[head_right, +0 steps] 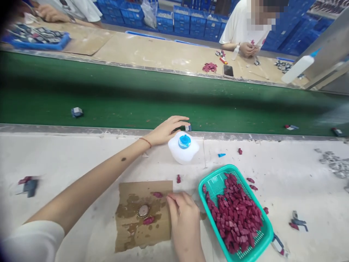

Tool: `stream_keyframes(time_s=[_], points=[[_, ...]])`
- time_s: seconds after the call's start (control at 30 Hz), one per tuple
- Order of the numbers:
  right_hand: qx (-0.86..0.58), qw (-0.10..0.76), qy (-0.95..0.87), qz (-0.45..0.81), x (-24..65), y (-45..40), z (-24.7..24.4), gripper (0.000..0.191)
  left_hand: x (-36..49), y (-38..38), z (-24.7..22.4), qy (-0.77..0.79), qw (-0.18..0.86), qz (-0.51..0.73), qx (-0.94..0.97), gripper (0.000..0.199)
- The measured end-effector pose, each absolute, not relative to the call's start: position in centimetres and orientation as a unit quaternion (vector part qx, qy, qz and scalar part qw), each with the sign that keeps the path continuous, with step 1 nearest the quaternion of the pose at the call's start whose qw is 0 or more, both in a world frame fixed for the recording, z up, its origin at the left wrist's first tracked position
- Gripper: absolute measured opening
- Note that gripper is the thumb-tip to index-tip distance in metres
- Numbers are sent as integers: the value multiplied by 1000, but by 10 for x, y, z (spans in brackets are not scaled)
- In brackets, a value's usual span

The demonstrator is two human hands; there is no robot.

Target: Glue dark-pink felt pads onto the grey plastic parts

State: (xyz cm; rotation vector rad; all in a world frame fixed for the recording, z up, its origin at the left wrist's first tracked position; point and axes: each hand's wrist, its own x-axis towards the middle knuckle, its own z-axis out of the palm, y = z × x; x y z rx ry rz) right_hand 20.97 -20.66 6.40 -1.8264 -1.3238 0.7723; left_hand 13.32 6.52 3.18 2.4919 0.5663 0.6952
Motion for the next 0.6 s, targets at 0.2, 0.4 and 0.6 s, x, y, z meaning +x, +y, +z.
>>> stream_keyframes(time_s=[0.2, 0.4, 0.6], points=[[-715, 302, -585, 236, 235, -231, 81, 27, 171, 74, 24, 197, 210, 132, 949, 33], [-826, 112, -552, 23, 316, -228, 91, 27, 185, 70, 27, 278, 241, 201, 908, 22], [-831, -56, -553, -33, 340, -213, 73, 25, 133, 58, 34, 396, 306, 310, 809, 50]])
